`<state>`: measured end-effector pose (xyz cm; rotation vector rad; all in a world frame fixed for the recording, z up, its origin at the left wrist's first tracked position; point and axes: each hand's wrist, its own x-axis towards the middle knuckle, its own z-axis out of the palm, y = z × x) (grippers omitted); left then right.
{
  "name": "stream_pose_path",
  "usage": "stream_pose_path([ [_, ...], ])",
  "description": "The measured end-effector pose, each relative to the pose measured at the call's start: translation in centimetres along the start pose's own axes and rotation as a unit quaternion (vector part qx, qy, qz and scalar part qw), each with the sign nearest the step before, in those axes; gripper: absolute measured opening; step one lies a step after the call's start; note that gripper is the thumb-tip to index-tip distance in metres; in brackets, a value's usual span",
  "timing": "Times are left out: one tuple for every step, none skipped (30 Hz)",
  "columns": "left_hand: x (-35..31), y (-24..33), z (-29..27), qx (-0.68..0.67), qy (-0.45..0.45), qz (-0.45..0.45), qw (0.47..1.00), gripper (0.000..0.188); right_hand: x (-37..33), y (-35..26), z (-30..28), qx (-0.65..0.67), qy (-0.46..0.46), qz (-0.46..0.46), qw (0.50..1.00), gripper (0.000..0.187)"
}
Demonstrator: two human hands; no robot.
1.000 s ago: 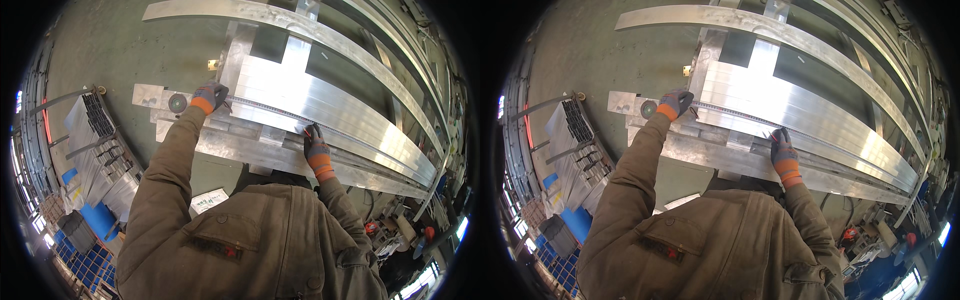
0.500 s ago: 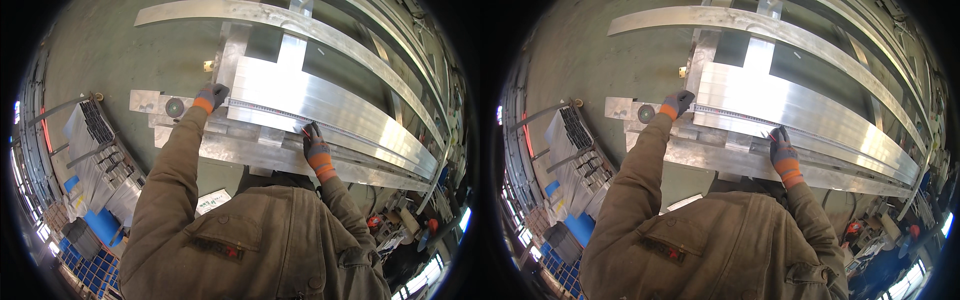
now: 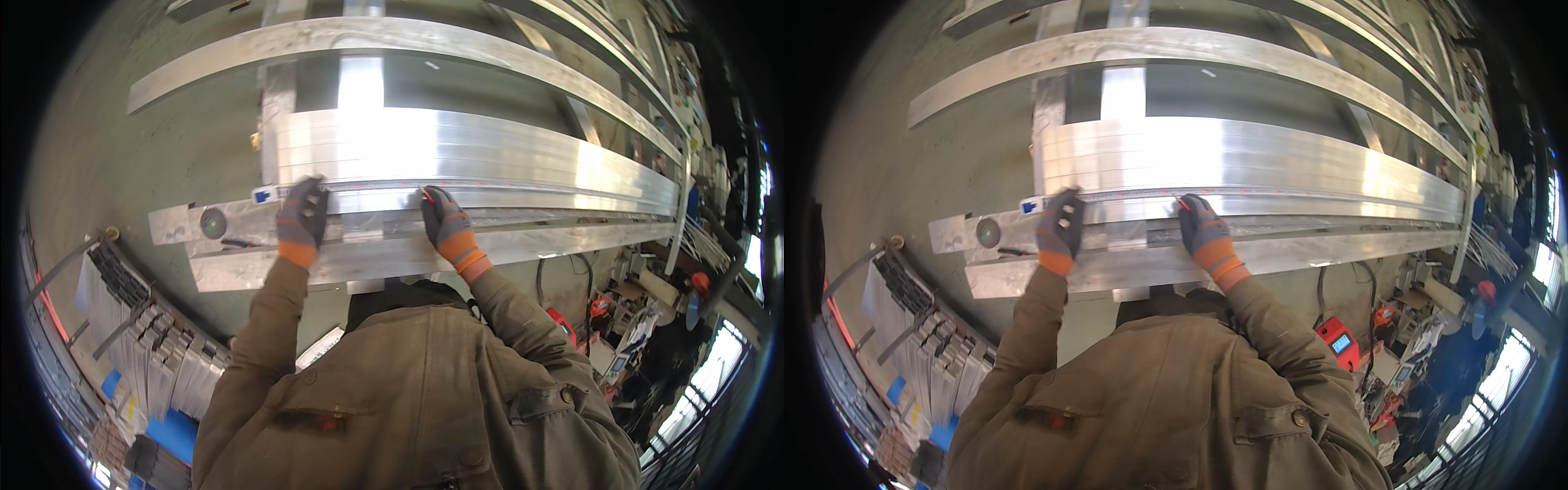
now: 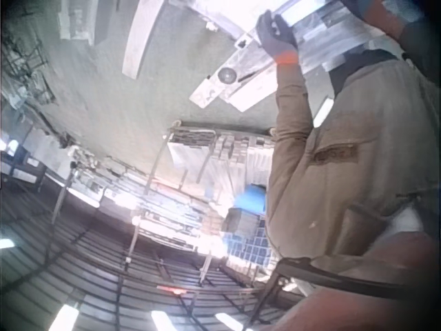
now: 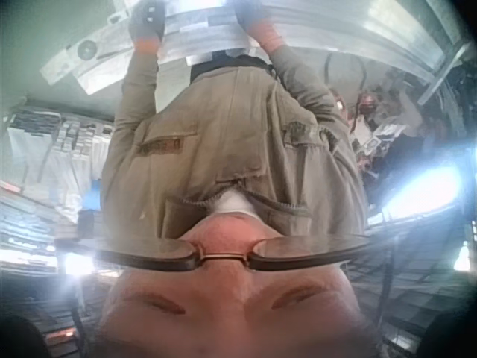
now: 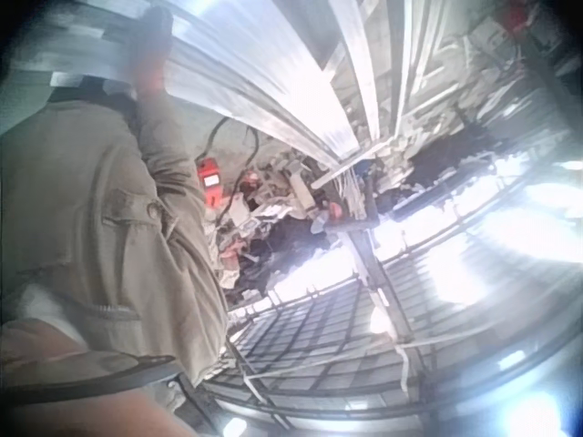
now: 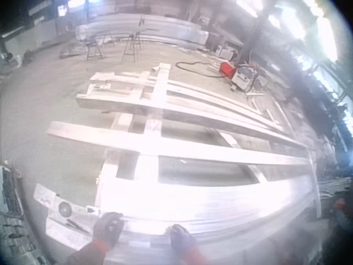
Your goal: The person picks up a long metal beam from the floor, carries it through a workshop, and places it on a metal frame. They then use a tape measure to measure the beam on the frame.
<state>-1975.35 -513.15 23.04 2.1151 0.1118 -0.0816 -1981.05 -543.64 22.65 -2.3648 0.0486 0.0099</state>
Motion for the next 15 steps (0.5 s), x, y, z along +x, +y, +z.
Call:
stream_pose_path([
  [-1.7, 2.1, 2.1, -0.039, -0.069, 0.001, 0.997, 0.03, -0.3, -0.3, -0.6, 0.035, 0.001, 0.012, 0.999, 0.028],
  [-3.3, 3.9, 4.2, -0.063, -0.102, 0.018, 0.993, 0.035, -0.7, -0.6, -1.3, 0.061, -0.016, 0.031, 0.998, 0.031],
  [-4.7, 5.6, 6.4, -0.125, -0.135, 0.024, 0.983, 0.038, -1.3, -0.8, -2.0, 0.06, -0.006, 0.024, 0.998, 0.027],
  [-6.0, 7.0, 8.5, -0.124, -0.16, 0.004, 0.979, 0.039, -2.1, -1.0, -2.7, 0.064, 0.007, 0.005, 0.998, 0.024],
  [-7.1, 8.0, 10.6, -0.126, -0.152, 0.022, 0.98, 0.035, -3.0, -1.0, -3.5, 0.059, -0.004, -0.003, 0.998, 0.027],
  [-8.1, 8.8, 12.5, -0.132, -0.148, 0.042, 0.979, 0.031, -4.0, -0.9, -4.3, 0.051, -0.009, 0.009, 0.999, 0.03],
  [-8.8, 9.3, 14.3, -0.175, -0.162, 0.036, 0.97, 0.028, -5.1, -0.8, -5.1, 0.041, -0.025, 0.0, 0.999, 0.034],
  [-9.4, 9.8, 15.9, -0.221, -0.184, 0.03, 0.957, 0.025, -6.2, -0.5, -6.1, 0.026, -0.036, 0.021, 0.999, 0.038],
  [-10.0, 10.4, 17.1, -0.264, -0.213, 0.021, 0.94, 0.022, -7.3, -0.1, -7.1, 0.022, -0.007, 0.027, 0.999, 0.035],
  [-10.5, 11.2, 18.1, -0.231, -0.241, 0.034, 0.942, 0.015, -8.6, 0.5, -8.3, 0.02, 0.005, 0.054, 0.998, 0.033],
  [-11.1, 12.5, 18.9, -0.21, -0.229, 0.067, 0.948, 0.014, -10.0, 1.1, -9.6, 0.02, 0.032, 0.043, 0.998, 0.03],
  [-11.8, 14.1, 19.6, -0.229, -0.241, 0.036, 0.942, 0.015, -11.7, 2.0, -10.9, 0.029, 0.033, 0.074, 0.996, 0.027],
  [-12.5, 16.1, 20.2, -0.23, -0.224, 0.024, 0.947, 0.019, -13.5, 3.2, -12.2, -0.033, 0.004, 0.072, 0.997, 0.026],
  [-13.3, 18.3, 20.8, -0.236, -0.235, 0.067, 0.941, 0.024, -15.7, 4.7, -13.4, -0.084, -0.015, 0.075, 0.994, 0.024],
  [-14.2, 20.7, 21.5, -0.304, -0.254, 0.037, 0.918, 0.028, -18.1, 6.6, -14.4, -0.035, -0.017, 0.126, 0.991, 0.023],
])
